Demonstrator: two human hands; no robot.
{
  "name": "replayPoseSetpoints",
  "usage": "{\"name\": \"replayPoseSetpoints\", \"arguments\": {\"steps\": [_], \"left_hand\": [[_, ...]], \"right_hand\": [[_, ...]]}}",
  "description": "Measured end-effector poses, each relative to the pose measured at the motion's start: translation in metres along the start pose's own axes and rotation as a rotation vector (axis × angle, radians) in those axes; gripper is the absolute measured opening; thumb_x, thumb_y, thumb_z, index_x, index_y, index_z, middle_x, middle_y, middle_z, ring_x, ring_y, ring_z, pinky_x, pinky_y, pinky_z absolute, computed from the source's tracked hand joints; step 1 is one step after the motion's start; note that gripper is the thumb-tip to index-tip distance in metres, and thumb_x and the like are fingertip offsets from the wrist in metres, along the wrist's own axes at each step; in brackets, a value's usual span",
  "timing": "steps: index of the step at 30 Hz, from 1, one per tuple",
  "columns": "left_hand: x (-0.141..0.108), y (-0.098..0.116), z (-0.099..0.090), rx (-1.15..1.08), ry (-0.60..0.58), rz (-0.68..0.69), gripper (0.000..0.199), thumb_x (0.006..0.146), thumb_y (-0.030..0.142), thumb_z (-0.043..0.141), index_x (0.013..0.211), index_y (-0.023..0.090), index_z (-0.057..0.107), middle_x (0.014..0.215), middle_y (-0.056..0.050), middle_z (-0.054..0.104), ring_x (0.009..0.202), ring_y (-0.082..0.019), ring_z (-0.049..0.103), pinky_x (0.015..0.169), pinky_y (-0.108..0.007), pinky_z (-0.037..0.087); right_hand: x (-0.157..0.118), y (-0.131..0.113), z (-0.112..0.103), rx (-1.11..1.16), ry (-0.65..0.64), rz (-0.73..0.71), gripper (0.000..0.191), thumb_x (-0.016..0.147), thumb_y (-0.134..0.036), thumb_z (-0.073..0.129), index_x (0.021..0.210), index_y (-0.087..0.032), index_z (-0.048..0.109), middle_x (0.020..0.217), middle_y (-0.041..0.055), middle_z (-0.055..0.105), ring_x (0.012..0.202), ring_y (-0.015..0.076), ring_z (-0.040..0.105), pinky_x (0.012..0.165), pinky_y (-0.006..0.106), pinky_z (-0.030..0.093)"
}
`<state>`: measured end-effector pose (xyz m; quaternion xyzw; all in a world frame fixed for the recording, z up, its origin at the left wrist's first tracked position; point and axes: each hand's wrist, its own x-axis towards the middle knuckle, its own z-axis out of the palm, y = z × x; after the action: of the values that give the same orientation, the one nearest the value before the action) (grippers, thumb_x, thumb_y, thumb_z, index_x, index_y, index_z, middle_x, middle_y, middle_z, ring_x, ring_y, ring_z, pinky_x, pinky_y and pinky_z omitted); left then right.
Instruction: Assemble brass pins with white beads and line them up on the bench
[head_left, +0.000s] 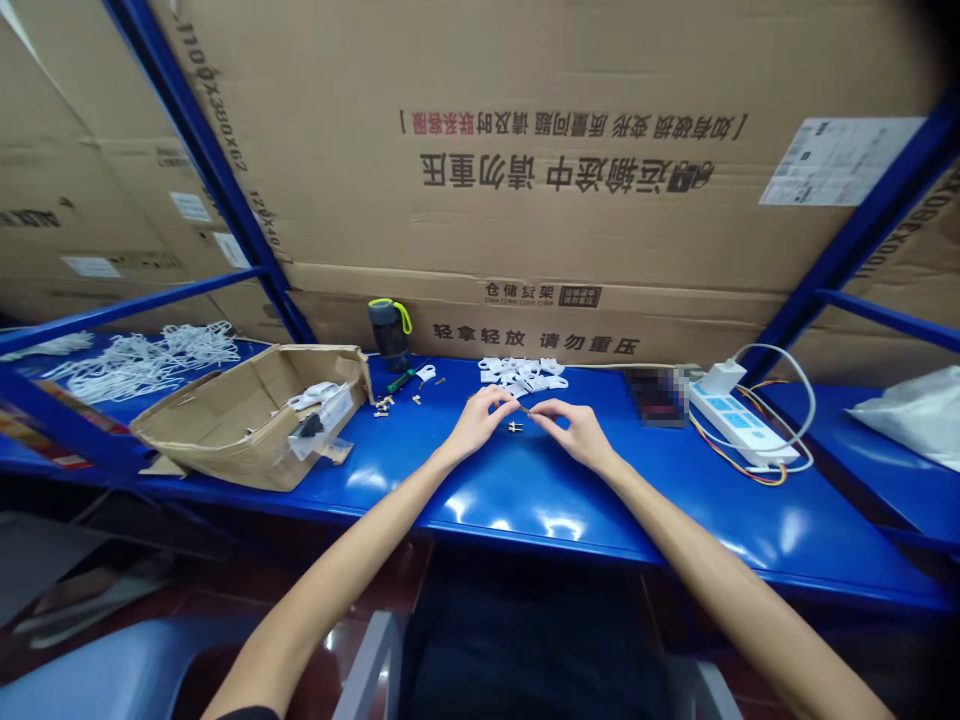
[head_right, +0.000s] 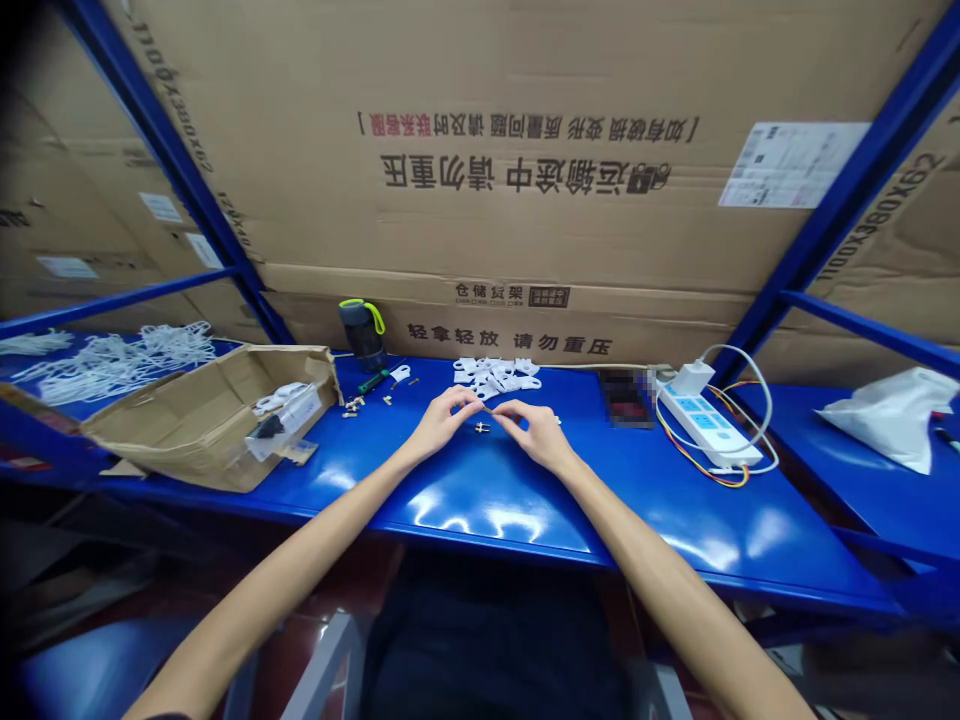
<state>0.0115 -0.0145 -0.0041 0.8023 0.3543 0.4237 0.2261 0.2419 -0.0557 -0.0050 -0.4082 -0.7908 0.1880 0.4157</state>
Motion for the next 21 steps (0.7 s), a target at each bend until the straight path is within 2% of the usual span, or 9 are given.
{"name": "replayPoseSetpoints", "arguments": {"steps": [6,12,18,21], "left_hand": [[-0.0005,0.0022,0.0109,-0.008,0.048,0.048,0.033,0.103,0.046,0.058,0.096,0.019,0.075,0.1,-0.005,0.07,0.092,-0.019,0.063,0.09,-0.032,0.048],[-0.0023,0.0029,0.0109,0.056,0.061,0.089,0.028,0.105,0.042,0.057,0.099,0.021,0.076,0.103,-0.004,0.074,0.1,-0.02,0.065,0.094,-0.033,0.046],[-0.0022,0.0036,0.0098,0.019,0.064,0.097,0.025,0.102,0.042,0.063,0.099,0.021,0.078,0.099,-0.004,0.075,0.09,-0.018,0.064,0.089,-0.032,0.048],[-0.0022,0.0042,0.0093,-0.02,0.093,0.091,0.024,0.1,0.041,0.066,0.098,0.021,0.078,0.098,-0.004,0.075,0.09,-0.018,0.065,0.085,-0.031,0.049]], "right_hand": [[0.0003,0.0049,0.0079,-0.007,0.094,-0.094,0.023,0.101,-0.042,0.061,0.106,-0.026,0.077,0.103,0.0029,0.081,0.084,0.0225,0.076,0.08,0.034,0.059],[0.0001,0.0062,0.0094,0.006,0.118,-0.077,0.021,0.1,-0.041,0.063,0.107,-0.028,0.077,0.103,0.0015,0.081,0.086,0.0236,0.077,0.082,0.035,0.059],[0.0004,0.0048,0.0078,0.071,0.133,-0.029,0.02,0.098,-0.04,0.065,0.105,-0.026,0.077,0.1,0.0025,0.081,0.087,0.0242,0.077,0.083,0.036,0.059],[0.0014,0.0007,0.0049,0.131,0.181,0.012,0.021,0.096,-0.042,0.068,0.103,-0.025,0.077,0.097,0.0039,0.081,0.086,0.0248,0.077,0.084,0.037,0.06]]}}
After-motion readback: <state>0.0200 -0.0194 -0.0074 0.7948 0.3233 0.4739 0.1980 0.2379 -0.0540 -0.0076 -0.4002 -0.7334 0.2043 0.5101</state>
